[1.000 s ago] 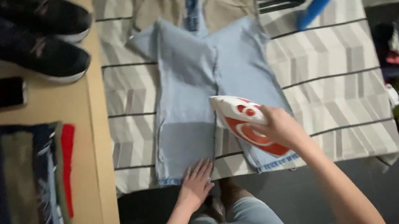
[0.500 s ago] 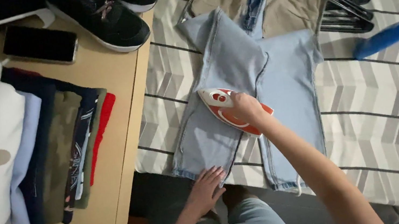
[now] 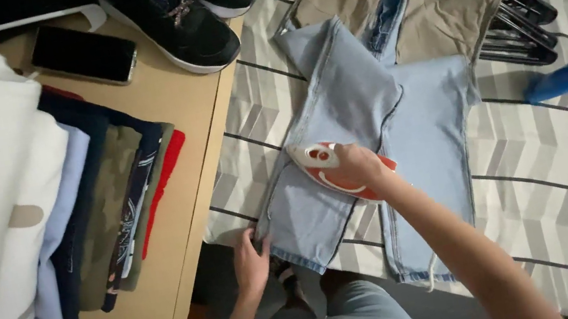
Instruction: Ironing a pair of light blue jeans on a flat surface, focusing on the legs and pocket areas.
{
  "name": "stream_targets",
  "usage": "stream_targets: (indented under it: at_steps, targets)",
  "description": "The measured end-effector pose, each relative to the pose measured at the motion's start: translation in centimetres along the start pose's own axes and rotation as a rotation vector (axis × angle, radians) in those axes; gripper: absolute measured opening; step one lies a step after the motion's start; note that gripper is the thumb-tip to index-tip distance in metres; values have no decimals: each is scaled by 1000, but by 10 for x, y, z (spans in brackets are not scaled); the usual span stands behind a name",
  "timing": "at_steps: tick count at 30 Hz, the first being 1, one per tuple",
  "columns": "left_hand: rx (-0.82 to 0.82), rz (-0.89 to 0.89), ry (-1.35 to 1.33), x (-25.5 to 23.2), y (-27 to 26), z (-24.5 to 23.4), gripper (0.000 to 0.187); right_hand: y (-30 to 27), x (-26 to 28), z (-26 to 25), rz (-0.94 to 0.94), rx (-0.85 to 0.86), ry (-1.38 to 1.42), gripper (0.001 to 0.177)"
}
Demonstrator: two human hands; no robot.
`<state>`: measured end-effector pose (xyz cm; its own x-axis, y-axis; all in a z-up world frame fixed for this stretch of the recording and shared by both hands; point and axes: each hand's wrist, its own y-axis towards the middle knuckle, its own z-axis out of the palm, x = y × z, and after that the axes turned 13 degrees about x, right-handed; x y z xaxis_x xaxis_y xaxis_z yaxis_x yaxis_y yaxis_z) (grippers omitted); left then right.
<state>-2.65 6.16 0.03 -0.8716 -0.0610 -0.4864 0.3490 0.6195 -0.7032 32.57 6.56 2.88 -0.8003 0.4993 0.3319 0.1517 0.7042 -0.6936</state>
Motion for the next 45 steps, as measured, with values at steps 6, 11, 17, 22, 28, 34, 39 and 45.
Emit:
stream_targets:
  at_steps: [6,11,17,22,28,34,39,45]
  targets:
    - [61,-62,-120,25,15,10,59,11,1,2,18,86,-20,70]
    - [-8,-1,-140,19,8,7,56,-8,12,9,45,96,34,68]
    - [-66,48,-213,13,-2,5,52,-6,18,20,74,98,54,73]
    - [-77,53,-205,23,10,12,49,-27,39,16,114,130,104,69]
    - [-25,70,-215,22,9,7,50,0,35,48,179,15,182,71]
    - [-54,87,-178,24,13,14,49,-25,47,91,240,134,505,82]
    - [-54,70,-40,29,29,16,40,-109,124,-18,284,-63,330,67]
    - [-33,69,-23,24,24,15,43,-5,41,9,279,-314,562,64]
